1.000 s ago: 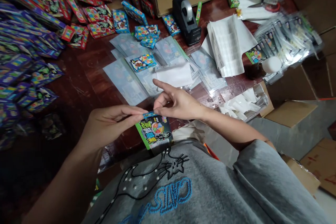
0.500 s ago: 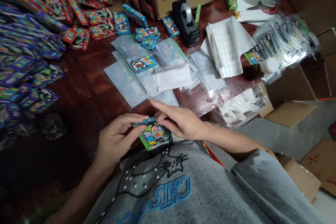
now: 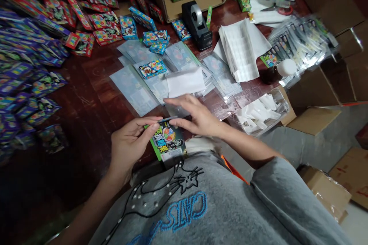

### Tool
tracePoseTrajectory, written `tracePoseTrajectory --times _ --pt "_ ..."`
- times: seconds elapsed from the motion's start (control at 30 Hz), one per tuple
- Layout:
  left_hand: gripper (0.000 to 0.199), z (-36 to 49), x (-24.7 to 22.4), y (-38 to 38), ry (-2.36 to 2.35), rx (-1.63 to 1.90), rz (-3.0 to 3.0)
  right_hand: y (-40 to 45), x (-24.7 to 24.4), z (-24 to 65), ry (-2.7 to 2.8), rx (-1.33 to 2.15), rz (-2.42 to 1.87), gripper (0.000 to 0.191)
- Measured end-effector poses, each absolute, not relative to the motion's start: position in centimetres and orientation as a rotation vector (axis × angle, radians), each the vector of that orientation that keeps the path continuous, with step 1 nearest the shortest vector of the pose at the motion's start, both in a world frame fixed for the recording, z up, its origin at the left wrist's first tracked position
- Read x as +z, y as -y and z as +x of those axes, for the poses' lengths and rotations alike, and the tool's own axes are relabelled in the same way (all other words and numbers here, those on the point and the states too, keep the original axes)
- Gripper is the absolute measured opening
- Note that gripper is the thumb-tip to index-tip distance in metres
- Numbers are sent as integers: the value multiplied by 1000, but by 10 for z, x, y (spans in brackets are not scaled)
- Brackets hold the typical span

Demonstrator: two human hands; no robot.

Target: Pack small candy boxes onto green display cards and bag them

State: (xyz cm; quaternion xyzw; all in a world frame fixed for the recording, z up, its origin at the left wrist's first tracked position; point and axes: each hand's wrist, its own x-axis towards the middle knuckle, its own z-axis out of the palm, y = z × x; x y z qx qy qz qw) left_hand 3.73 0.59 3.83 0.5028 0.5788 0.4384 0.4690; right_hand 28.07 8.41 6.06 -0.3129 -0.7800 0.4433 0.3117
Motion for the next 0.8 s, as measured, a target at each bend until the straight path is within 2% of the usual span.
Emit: tracePoseTrajectory --times 0.1,0.23,0.33,0.43,0.6,0.67,0.8 --pt "22 40 39 -10 -1454 1041 1220 -116 86 280 2232 1269 -730 26" --pt "25 42 38 -13 -1490 1021 1248 -136 97 261 2571 1408 -633 10" --pt "25 40 38 -15 -1464 1016 1237 -135 92 247 2679 1317 -764 9" --pt "26 38 39 -15 -1435 1021 1209 -125 86 246 2642 1125 -866 21" --pt "20 38 39 -9 -1430 1056 1210 -104 74 258 2614 796 -747 20" --pt "20 37 35 -8 -1423 1072 1232 -104 67 257 2615 833 -720 23" --pt "22 20 38 6 -1473 1153 1280 -120 62 233 2612 1239 -587 27"
